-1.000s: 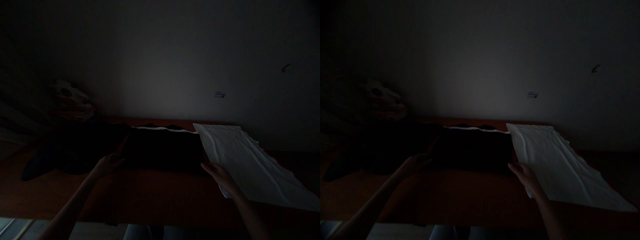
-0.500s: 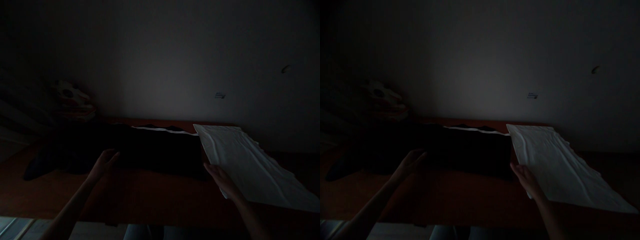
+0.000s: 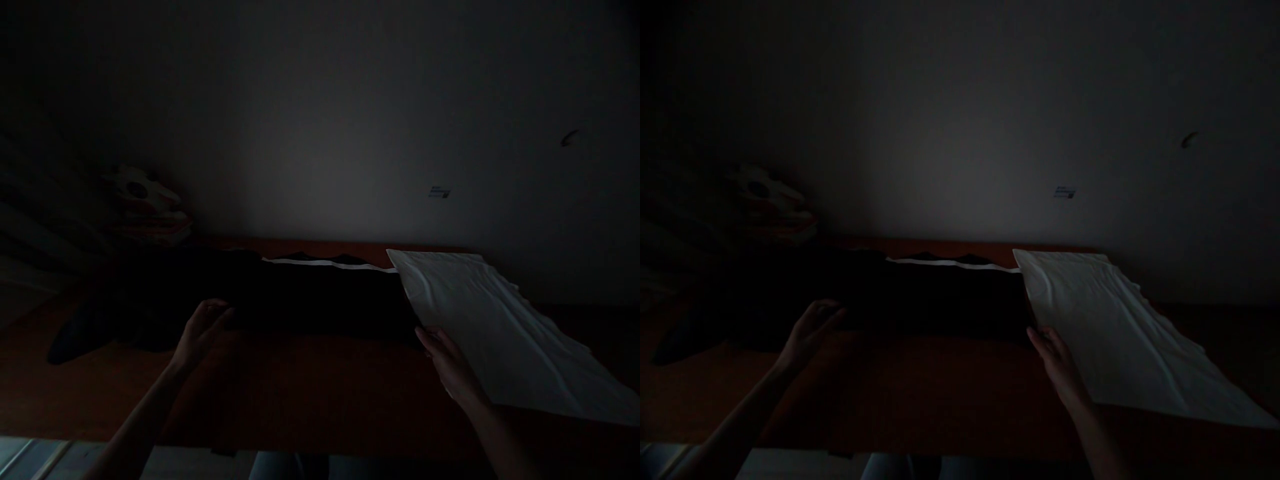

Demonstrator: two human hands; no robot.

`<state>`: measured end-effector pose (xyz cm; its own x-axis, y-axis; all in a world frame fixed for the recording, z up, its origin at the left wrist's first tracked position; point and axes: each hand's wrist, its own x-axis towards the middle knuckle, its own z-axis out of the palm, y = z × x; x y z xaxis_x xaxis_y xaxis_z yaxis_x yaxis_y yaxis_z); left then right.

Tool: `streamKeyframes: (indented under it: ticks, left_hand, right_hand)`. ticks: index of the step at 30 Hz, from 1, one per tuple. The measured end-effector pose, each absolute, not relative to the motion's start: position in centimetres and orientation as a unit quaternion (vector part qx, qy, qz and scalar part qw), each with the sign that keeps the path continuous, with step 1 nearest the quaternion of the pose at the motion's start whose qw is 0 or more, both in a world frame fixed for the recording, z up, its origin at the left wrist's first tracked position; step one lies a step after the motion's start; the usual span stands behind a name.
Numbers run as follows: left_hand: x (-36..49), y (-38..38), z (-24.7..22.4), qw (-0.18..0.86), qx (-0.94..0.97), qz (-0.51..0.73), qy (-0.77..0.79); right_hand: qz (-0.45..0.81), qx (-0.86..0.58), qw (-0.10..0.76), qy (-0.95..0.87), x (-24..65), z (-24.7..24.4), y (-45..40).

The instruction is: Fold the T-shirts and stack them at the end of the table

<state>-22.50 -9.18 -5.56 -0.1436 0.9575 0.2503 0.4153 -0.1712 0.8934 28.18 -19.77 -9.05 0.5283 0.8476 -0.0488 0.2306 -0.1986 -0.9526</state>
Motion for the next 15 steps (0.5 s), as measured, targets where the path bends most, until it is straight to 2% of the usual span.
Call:
streamKeyframes:
  ticks: [4, 8, 12, 15]
  left_hand:
    - [-23.0, -9.2, -6.3, 0.306, 0.635, 0.410, 0.579]
    - [-23.9, -10.5, -6.4, 0.296, 0.659, 0.359, 0.591]
    - [-27.1, -13.8, -7.2, 0.304, 0.687, 0.308, 0.583]
    - [-30.7, -16.7, -8.9, 0.265, 0.728, 0.274, 0.570]
  right_hand:
    - [0.336, -0.687, 0.554, -0.330, 28.5, -8.9, -19.8]
    - [0.311, -0.694, 0.520, -0.388, 29.6, -8.8, -21.0]
    - [0.300, -0.704, 0.399, -0.505, 31.4, -9.1, -24.6]
    - [0.334, -0.688, 0.281, -0.579, 32.4, -8.9, -27.6]
